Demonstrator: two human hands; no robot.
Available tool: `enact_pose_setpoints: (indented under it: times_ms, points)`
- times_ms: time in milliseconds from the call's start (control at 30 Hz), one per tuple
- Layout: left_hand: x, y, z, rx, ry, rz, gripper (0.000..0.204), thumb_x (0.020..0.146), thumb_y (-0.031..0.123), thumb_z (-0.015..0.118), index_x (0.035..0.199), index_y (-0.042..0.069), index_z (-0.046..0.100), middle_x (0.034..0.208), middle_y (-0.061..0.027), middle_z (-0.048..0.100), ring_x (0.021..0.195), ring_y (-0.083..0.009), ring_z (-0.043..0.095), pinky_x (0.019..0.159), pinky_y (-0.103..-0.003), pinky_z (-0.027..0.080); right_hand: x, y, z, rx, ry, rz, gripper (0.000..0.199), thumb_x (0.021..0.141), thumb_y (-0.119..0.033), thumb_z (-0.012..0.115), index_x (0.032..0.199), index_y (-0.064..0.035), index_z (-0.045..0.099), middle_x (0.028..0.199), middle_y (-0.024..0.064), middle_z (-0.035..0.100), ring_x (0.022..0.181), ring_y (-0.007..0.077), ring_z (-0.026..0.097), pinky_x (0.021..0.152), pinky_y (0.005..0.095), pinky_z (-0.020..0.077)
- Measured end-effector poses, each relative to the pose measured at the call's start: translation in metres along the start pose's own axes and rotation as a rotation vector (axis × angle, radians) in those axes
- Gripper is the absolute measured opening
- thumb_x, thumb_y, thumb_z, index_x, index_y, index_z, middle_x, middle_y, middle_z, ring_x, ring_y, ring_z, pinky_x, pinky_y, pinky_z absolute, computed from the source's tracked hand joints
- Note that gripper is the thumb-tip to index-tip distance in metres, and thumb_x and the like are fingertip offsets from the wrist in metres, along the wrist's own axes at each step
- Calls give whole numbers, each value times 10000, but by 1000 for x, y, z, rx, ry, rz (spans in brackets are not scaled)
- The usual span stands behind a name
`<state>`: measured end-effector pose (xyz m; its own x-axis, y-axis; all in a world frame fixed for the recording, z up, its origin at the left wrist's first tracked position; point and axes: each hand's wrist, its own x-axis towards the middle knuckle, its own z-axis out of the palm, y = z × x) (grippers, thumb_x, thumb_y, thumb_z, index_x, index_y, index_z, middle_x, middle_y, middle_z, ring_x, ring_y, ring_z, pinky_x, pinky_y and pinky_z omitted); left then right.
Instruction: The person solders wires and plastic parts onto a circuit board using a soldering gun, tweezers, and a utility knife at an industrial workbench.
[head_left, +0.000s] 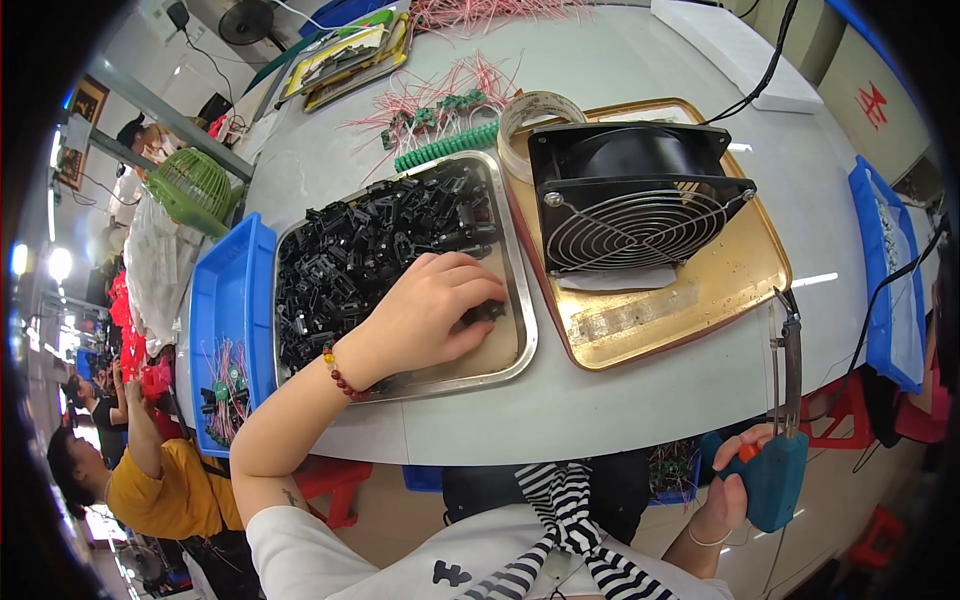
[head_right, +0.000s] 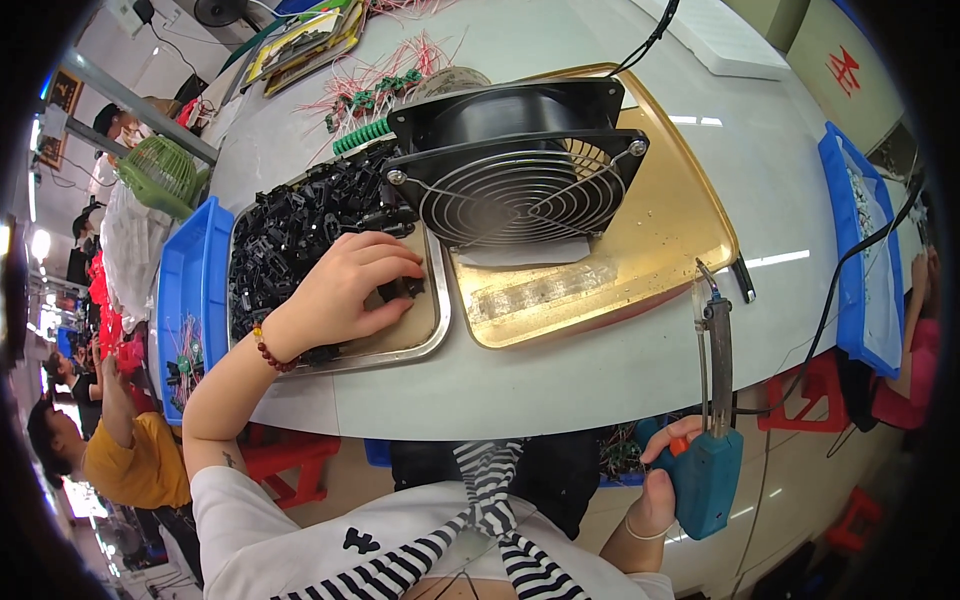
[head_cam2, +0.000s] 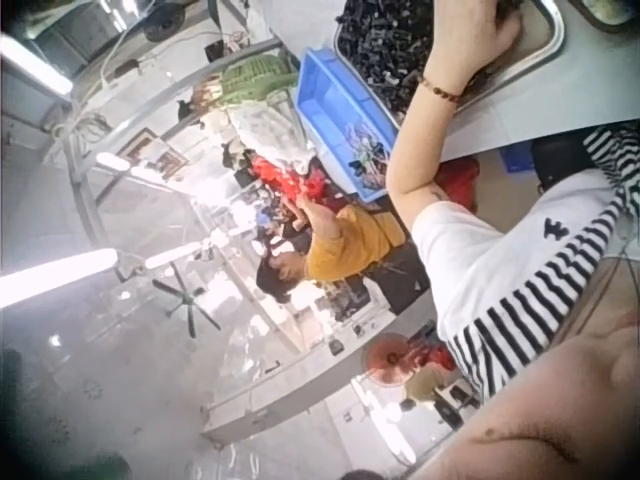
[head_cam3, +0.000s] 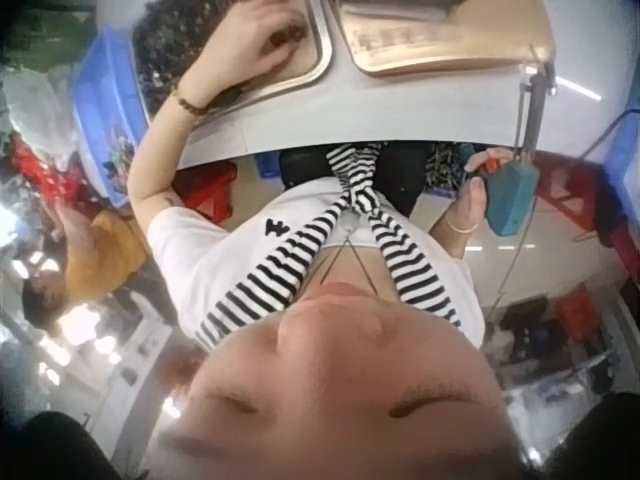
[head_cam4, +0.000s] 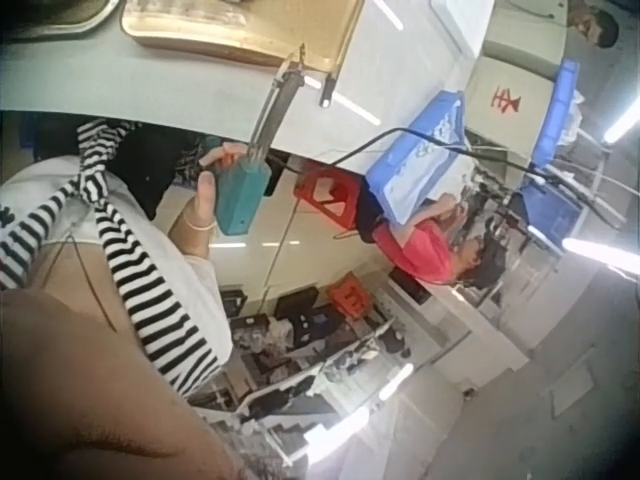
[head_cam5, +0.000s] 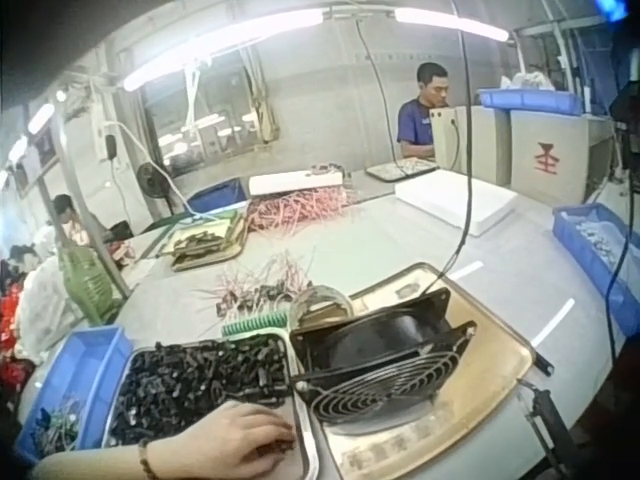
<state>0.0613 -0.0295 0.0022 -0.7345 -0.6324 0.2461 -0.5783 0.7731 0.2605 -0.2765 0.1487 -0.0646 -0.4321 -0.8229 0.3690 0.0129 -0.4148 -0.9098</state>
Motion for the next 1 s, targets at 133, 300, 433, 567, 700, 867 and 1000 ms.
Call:
enact_pose_setpoints:
  times_ms: [133, 300, 433, 567, 700, 867, 1000]
  points:
    - [-6, 3, -1, 3, -76, -67, 196, 742, 167, 706, 908, 75, 660, 863, -59, 630, 868, -237, 588, 806, -355, 439, 1, -2, 1, 10, 0, 1, 518, 700, -148, 647, 1138, 41, 444, 1013, 166, 481, 576, 164, 478, 527, 229, 379]
    - [-13, 9, 5, 23, 62, -282, 142, 723, 132, 698, 855, 85, 675, 800, -34, 633, 856, -224, 572, 795, -340, 429, 2, -2, 7, 7, 42, 13, 520, 724, -225, 717, 1091, 40, 461, 977, 142, 513, 599, 167, 518, 522, 232, 389]
    - [-11, 22, 3, 153, 68, -233, 160, 711, 99, 708, 868, 90, 679, 813, -39, 651, 846, -224, 578, 815, -359, 421, 1, 4, -2, 12, -10, -22, 513, 707, -136, 633, 1147, 49, 443, 1014, 175, 486, 566, 167, 485, 510, 231, 375]
    - [-17, 21, 5, 135, 72, -300, 145, 722, 122, 703, 858, 91, 667, 801, -27, 643, 874, -214, 574, 850, -373, 396, 1, 4, -5, 33, -31, -35, 511, 707, -126, 621, 1153, 52, 445, 1011, 180, 490, 564, 168, 488, 503, 231, 373]
    - [-16, 23, 4, 205, 136, -339, 138, 731, 128, 711, 852, 91, 654, 777, -27, 639, 849, -216, 572, 870, -383, 372, 1, -4, 2, 28, 35, 35, 522, 723, -209, 711, 1104, 37, 451, 981, 139, 516, 600, 165, 515, 531, 232, 392]
    - [-6, 42, -11, 124, 289, -195, 157, 690, 92, 743, 821, 78, 657, 802, -19, 662, 751, -201, 566, 761, -338, 405, -1, -3, 0, 17, 30, 47, 541, 727, -233, 724, 1111, 34, 452, 981, 136, 517, 602, 166, 517, 531, 234, 391]
    - [20, 72, -17, 17, 326, -66, 187, 658, 62, 759, 826, 71, 678, 828, -31, 671, 665, -193, 554, 613, -307, 423, -1, -2, -2, 37, 24, 48, 555, 728, -244, 730, 1121, 35, 454, 980, 134, 518, 602, 167, 519, 531, 237, 390]
